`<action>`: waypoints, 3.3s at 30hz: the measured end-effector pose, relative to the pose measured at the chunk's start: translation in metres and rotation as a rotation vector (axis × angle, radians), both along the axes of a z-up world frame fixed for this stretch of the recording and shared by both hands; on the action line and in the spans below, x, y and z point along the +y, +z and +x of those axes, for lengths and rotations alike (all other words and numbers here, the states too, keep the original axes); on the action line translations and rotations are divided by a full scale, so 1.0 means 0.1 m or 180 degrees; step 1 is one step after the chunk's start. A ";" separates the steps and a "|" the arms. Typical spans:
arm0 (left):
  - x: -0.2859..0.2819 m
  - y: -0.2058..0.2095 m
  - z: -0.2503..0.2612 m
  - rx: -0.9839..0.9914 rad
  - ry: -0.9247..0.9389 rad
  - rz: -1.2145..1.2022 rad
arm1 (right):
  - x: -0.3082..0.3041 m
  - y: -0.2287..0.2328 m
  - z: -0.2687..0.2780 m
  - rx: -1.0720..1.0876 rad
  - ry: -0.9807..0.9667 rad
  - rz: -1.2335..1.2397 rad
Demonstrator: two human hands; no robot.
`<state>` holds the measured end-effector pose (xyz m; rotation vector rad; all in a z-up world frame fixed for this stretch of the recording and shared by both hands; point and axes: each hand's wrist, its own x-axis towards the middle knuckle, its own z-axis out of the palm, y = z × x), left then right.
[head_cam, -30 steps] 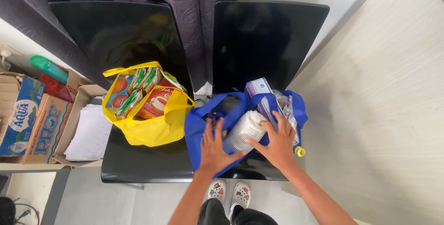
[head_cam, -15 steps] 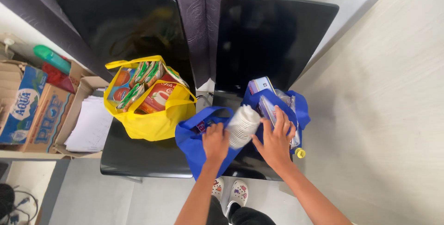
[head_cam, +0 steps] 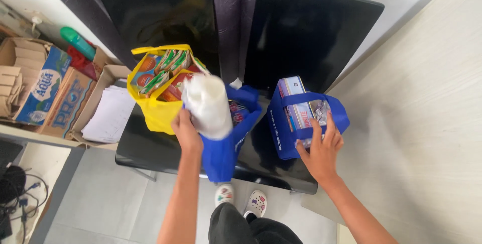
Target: Organize various snacks and grocery items from shopping bags into piles or onto chairs.
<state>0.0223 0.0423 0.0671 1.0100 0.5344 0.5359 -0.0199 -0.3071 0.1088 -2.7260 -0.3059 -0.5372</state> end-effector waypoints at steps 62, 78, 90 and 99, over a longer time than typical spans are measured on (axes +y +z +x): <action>0.91 1.23 0.30 -0.0632 -0.1184 0.2824 | 0.83 0.87 0.73 -0.0606 -0.0261 0.5409; 1.55 0.51 0.56 -0.1732 -0.1728 0.7329 | 0.65 1.10 0.58 -0.0478 -0.0306 0.5390; 1.89 0.58 -0.02 0.0455 -0.0301 0.5046 | 0.03 1.20 0.91 -0.0810 0.0444 0.4768; 2.14 -0.35 0.31 0.1091 0.0973 0.3274 | 0.73 0.30 1.15 -0.0335 -0.1348 0.3451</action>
